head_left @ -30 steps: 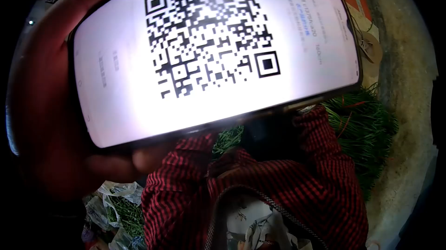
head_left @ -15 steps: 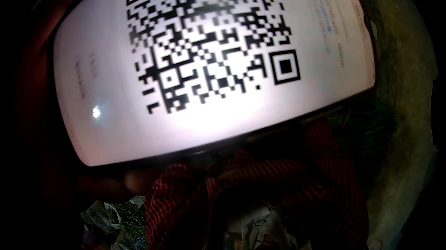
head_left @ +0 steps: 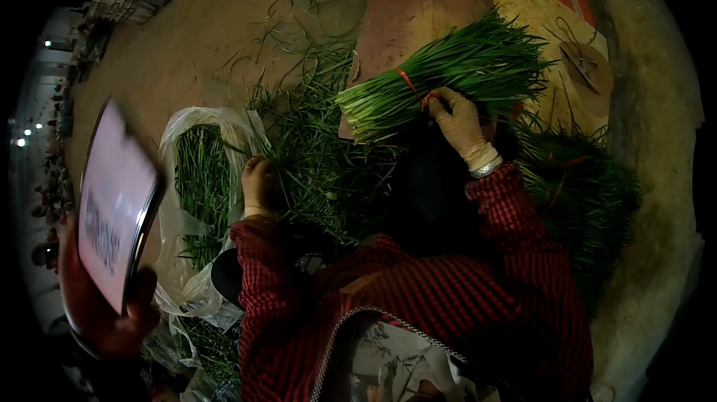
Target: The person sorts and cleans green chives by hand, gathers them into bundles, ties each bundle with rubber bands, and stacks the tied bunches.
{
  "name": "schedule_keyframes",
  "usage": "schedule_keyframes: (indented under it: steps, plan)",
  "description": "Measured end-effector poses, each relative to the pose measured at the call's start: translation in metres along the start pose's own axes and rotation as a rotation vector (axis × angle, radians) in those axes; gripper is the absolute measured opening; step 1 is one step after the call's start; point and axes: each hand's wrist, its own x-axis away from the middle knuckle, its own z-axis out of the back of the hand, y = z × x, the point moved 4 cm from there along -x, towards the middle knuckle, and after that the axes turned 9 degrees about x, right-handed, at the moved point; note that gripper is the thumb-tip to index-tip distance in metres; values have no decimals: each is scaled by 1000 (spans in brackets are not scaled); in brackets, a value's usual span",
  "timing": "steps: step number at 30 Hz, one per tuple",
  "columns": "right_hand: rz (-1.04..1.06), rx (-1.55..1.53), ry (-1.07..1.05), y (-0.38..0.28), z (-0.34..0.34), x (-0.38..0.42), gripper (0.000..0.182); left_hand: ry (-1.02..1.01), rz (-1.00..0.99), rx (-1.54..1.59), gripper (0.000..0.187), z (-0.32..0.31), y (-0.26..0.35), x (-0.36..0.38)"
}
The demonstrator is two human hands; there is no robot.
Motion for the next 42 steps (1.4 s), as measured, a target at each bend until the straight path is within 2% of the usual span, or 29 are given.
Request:
schedule_keyframes:
  steps: [1, 2, 3, 5, 7, 9, 11, 13, 15, 17, 19, 20, 21, 22, 25, 29, 31, 32, 37, 39, 41, 42]
  plan:
    - [-1, -1, 1, 0, -1, 0, 19, 176, -105, -505, 30, -2, 7, 5]
    - [-16, 17, -6, 2, -1, 0, 20, 143, -578, -863, 47, 4, 3, -5]
    - [-32, 36, -15, 3, 0, 0, 21, 138, -576, -864, 47, -16, 13, 3]
    - [-13, 69, -9, 1, 1, 2, 21, -88, -440, -621, 56, -98, 44, 34]
    - [8, 103, -2, 1, 0, 2, 22, -287, -789, -937, 60, -161, 55, 49]
    - [36, 35, 35, 5, -1, 4, 20, -451, -954, -1085, 77, -234, 66, 76]
    - [4, -3, 15, 3, 1, 6, 18, -580, -1031, -1261, 105, -283, 51, 80]
    - [-30, -45, -3, 3, -1, 9, 16, -656, -1005, -1469, 124, -314, 29, 71]
    - [43, -60, 5, -1, -1, 13, 15, -666, -1010, -1427, 128, -325, 16, 64]
    - [-39, -65, -37, -5, 7, 15, 14, -660, -747, -1606, 125, -330, 11, 60]
    - [233, 87, 239, -20, 32, 18, 15, -685, -749, -1600, 121, -322, 1, 56]
    - [272, 117, 324, -26, 52, 16, 18, -664, -805, -1582, 119, -320, 1, 61]
    - [404, 241, 439, -25, 71, 9, 22, -644, -860, -1563, 117, -320, 1, 65]
    - [298, 364, 432, -33, 87, 7, 26, -641, -839, -1547, 115, -320, -1, 66]
    - [105, 756, 267, -38, 106, 1, 32, -609, -874, -1534, 115, -321, 0, 68]
    - [100, 881, 228, -25, 109, -3, 36, -617, -806, -1568, 114, -322, -2, 66]
    - [256, 1049, 205, -22, 105, -9, 34, -591, -879, -1551, 112, -321, -3, 68]
    - [256, 1047, 206, -20, 104, -11, 34, -591, -880, -1553, 112, -321, -3, 69]
    - [271, 1085, -44, -26, 97, -21, 26, -569, -889, -1525, 114, -319, -6, 67]
    - [352, 1029, -74, -39, 104, -15, 22, -555, -875, -1533, 116, -318, -9, 66]
    - [121, 482, -380, -32, 107, -8, 21, -543, -864, -1539, 117, -316, -12, 65]
    - [148, 417, -435, -33, 106, -4, 21, -538, -883, -1512, 118, -316, -12, 66]
